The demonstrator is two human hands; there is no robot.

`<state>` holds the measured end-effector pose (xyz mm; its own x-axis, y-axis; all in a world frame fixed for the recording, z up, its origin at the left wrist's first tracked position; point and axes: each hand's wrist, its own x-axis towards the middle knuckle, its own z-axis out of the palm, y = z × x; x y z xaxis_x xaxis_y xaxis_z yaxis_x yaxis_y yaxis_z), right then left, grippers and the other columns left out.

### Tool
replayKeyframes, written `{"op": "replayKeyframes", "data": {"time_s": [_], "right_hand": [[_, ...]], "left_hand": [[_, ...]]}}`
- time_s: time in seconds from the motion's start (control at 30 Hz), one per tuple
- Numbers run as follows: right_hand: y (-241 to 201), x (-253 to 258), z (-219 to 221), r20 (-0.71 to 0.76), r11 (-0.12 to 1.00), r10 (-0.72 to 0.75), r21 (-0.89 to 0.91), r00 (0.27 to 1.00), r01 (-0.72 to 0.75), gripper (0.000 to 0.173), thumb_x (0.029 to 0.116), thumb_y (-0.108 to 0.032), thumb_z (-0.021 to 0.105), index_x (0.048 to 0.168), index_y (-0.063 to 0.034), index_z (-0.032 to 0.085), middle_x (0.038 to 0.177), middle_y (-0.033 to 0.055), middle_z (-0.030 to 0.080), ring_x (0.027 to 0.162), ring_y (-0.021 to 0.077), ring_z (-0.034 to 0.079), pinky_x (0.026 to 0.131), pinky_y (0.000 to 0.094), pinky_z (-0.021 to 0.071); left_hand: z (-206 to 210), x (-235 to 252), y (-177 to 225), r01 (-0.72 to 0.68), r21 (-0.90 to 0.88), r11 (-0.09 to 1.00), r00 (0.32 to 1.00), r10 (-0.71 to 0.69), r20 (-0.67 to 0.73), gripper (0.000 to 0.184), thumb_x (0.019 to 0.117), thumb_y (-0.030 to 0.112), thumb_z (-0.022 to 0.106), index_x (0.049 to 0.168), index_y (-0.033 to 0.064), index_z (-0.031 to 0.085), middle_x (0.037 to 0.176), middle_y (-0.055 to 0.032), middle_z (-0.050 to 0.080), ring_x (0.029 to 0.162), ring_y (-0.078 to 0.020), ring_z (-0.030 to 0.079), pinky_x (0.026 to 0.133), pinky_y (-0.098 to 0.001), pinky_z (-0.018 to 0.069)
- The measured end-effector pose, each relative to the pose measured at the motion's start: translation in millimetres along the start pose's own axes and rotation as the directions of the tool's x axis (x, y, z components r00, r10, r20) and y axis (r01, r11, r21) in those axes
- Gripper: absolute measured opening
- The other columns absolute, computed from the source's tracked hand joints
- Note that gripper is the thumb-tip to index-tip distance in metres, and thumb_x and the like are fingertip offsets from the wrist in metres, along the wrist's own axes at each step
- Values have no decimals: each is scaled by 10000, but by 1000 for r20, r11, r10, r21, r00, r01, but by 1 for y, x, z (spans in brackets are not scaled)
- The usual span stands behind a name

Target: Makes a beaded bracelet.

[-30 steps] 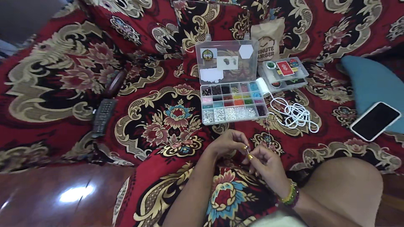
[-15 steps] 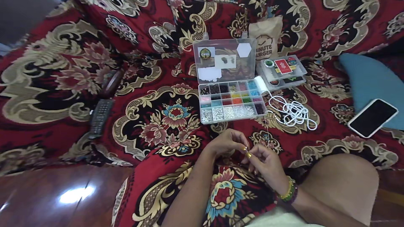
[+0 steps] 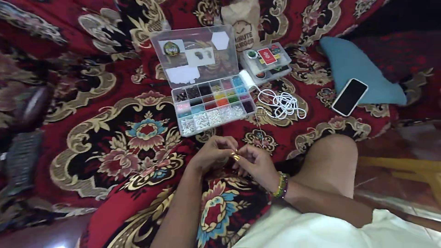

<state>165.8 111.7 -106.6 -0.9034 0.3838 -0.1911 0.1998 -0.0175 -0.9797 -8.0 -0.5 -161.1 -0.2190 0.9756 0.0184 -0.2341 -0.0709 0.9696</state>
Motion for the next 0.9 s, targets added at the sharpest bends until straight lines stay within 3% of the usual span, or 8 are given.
{"op": "replayKeyframes", "data": {"time_s": [0.1, 0.27, 0.33, 0.43, 0.5, 0.73, 0.83, 0.9], "right_hand": [[-2, 1, -1, 15, 998, -15, -65, 1000, 16, 211, 1004, -126, 604, 1132, 35, 652, 852, 56, 730, 655, 76, 687, 609, 240, 592], [7, 3, -5, 45, 932, -177, -315, 983, 182, 258, 1005, -160, 577, 1154, 30, 668, 879, 107, 732, 675, 126, 693, 644, 286, 595], [10, 4, -5, 53, 846, -284, -456, 957, 277, 240, 981, -144, 578, 1113, 23, 689, 850, 110, 730, 674, 154, 686, 643, 314, 583], [16, 8, -4, 118, 610, -505, -653, 855, 450, 149, 928, -95, 606, 965, 2, 712, 744, 93, 706, 610, 181, 680, 576, 328, 578], [19, 10, -4, 179, 474, -571, -725, 801, 499, 127, 947, -95, 605, 928, -13, 701, 737, 88, 700, 639, 200, 704, 591, 336, 594], [16, 7, -3, 225, 373, -555, -793, 801, 481, 124, 939, -86, 620, 911, -20, 721, 733, 105, 701, 654, 233, 718, 578, 360, 594], [7, 2, -3, 246, 328, -499, -833, 831, 445, 126, 924, -57, 628, 925, -21, 749, 758, 125, 714, 671, 264, 728, 576, 390, 598], [-6, -4, -3, 224, 372, -398, -847, 890, 380, 103, 888, -36, 653, 884, 1, 749, 769, 145, 716, 683, 286, 733, 574, 423, 600]], "left_hand": [[-1, 1, 0, 14, -12, 1000, 1000, -14, -13, 45, 848, 220, 766, 814, 248, 753, 969, 150, 705, 922, 27, 643, 811, -172, 538], [1, 1, 0, 8, -17, 1000, 1000, -8, -20, 61, 839, 218, 779, 789, 240, 751, 959, 147, 702, 917, 30, 638, 810, -163, 535], [-1, 1, -1, -3, -27, 1000, 1000, 2, -9, 51, 841, 224, 779, 799, 237, 754, 966, 142, 703, 922, 25, 639, 813, -167, 535], [-1, 1, -2, -16, -29, 999, 1000, 17, 10, 67, 854, 290, 789, 821, 239, 761, 982, 141, 709, 941, 22, 642, 825, -170, 532], [-1, 1, -2, -14, -36, 999, 1000, 14, 18, 71, 858, 297, 785, 828, 236, 763, 989, 138, 713, 946, 20, 644, 827, -172, 534], [1, 1, 2, -40, -60, 997, 999, 40, -2, 64, 888, 289, 765, 923, 236, 773, 1050, 111, 724, 980, -21, 668, 865, -217, 557], [25, -1, 32, -44, 125, 991, 981, 67, -184, 152, 923, 188, 687, 1060, 130, 714, 1096, 53, 716, 995, -78, 687, 895, -273, 579], [50, -3, 55, -53, 334, 941, 970, 128, -205, 194, 940, 187, 669, 1077, 51, 692, 1058, 25, 709, 967, -62, 680, 869, -262, 579]]}}
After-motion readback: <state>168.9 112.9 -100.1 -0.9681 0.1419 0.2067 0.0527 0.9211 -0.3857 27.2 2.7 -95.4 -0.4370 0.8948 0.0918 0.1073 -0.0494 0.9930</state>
